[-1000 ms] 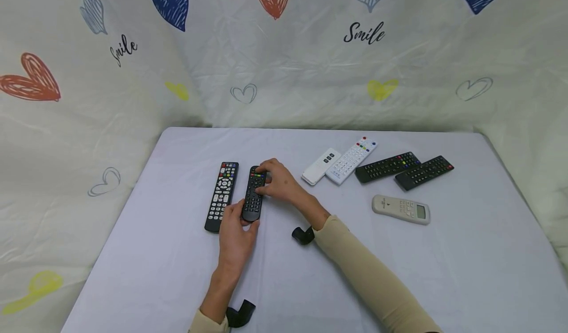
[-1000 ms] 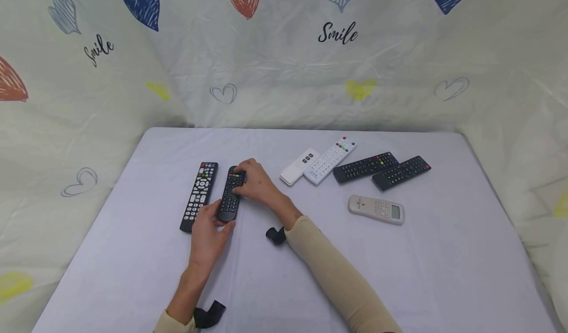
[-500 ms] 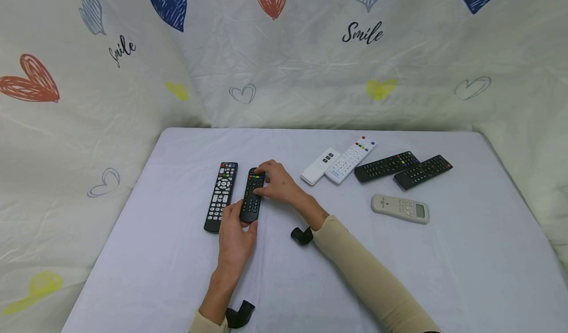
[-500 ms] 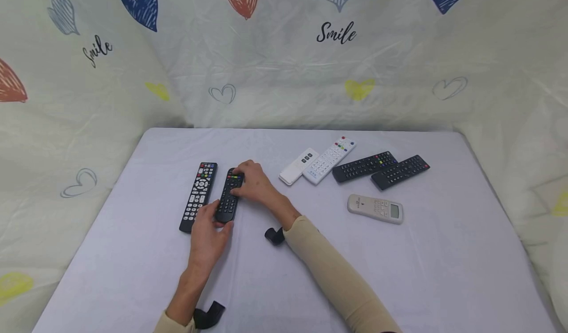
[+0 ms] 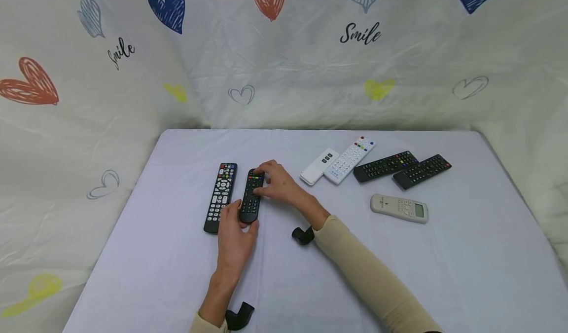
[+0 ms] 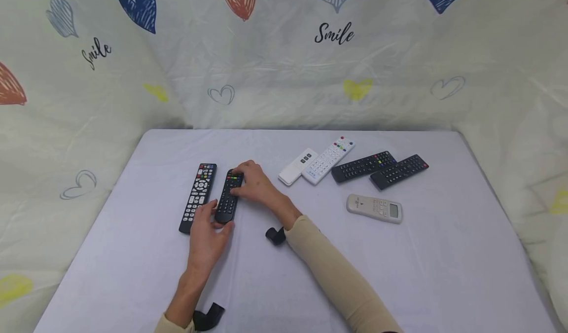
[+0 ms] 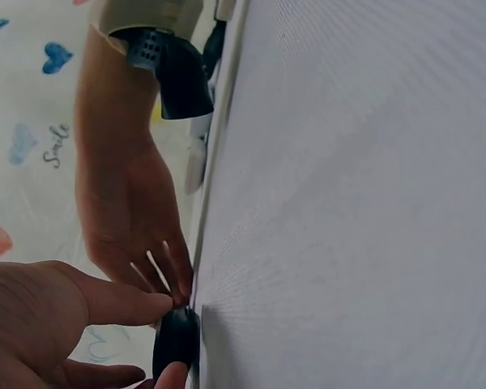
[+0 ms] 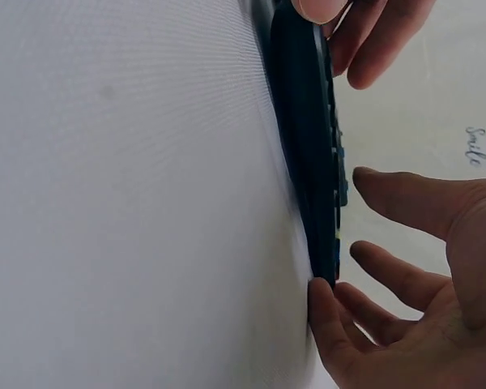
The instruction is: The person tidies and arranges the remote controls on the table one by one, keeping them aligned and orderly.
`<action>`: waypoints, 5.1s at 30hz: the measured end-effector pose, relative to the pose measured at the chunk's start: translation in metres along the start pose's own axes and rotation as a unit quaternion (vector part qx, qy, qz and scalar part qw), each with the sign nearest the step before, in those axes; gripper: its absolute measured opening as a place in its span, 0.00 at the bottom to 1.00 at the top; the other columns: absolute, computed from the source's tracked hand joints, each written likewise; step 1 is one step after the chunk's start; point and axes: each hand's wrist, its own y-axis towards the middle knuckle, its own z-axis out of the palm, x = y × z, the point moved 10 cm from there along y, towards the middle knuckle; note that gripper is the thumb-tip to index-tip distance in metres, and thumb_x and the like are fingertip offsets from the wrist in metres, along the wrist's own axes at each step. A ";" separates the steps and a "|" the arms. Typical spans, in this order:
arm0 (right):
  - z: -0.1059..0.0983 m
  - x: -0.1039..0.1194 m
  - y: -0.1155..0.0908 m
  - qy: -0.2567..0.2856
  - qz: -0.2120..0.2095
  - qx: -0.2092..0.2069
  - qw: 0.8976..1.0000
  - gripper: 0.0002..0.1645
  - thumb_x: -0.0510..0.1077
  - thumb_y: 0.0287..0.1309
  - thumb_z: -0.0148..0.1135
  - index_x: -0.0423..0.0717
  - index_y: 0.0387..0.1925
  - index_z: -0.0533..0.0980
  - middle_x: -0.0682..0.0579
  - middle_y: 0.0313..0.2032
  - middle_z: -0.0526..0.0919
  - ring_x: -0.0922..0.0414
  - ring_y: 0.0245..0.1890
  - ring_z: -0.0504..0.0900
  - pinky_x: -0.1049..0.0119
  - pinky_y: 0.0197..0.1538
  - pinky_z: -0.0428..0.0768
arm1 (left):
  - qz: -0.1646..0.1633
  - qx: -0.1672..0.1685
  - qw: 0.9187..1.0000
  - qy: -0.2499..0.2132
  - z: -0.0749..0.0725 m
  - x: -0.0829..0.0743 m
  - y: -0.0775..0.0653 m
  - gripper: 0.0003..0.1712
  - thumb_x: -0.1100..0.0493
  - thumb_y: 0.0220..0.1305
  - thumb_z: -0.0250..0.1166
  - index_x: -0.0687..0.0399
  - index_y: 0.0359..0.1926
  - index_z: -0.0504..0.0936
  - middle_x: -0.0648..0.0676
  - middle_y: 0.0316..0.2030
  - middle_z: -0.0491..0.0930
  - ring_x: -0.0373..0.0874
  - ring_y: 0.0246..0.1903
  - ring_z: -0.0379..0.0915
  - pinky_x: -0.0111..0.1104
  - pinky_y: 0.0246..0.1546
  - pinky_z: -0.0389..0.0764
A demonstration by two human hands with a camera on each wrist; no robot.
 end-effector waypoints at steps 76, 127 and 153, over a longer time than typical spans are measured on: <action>-0.154 -0.083 -0.076 0.027 0.083 -0.236 0.968 0.20 0.39 0.70 0.64 0.35 0.60 0.78 0.36 0.63 0.74 0.39 0.63 0.76 0.45 0.62 0.80 | 0.086 0.120 0.987 -0.062 0.090 -0.067 0.013 0.26 0.61 0.68 0.69 0.53 0.66 0.78 0.54 0.60 0.75 0.42 0.40 0.75 0.30 0.42 0.80; -0.155 -0.106 -0.058 -0.206 0.122 -0.138 0.961 0.32 0.57 0.63 0.71 0.46 0.63 0.77 0.39 0.68 0.77 0.41 0.73 0.71 0.27 0.79 0.40 | 0.100 0.125 0.986 -0.039 0.118 -0.098 0.037 0.38 0.63 0.67 0.70 0.59 0.75 0.67 0.58 0.68 0.74 0.48 0.57 0.78 0.41 0.57 0.82; -0.129 -0.091 -0.052 -0.194 0.066 -0.083 0.975 0.32 0.53 0.59 0.76 0.46 0.61 0.79 0.41 0.65 0.81 0.41 0.71 0.74 0.29 0.79 0.48 | 0.070 0.110 0.991 -0.037 0.115 -0.090 0.041 0.35 0.59 0.63 0.76 0.57 0.69 0.76 0.54 0.46 0.73 0.40 0.39 0.69 0.27 0.34 0.69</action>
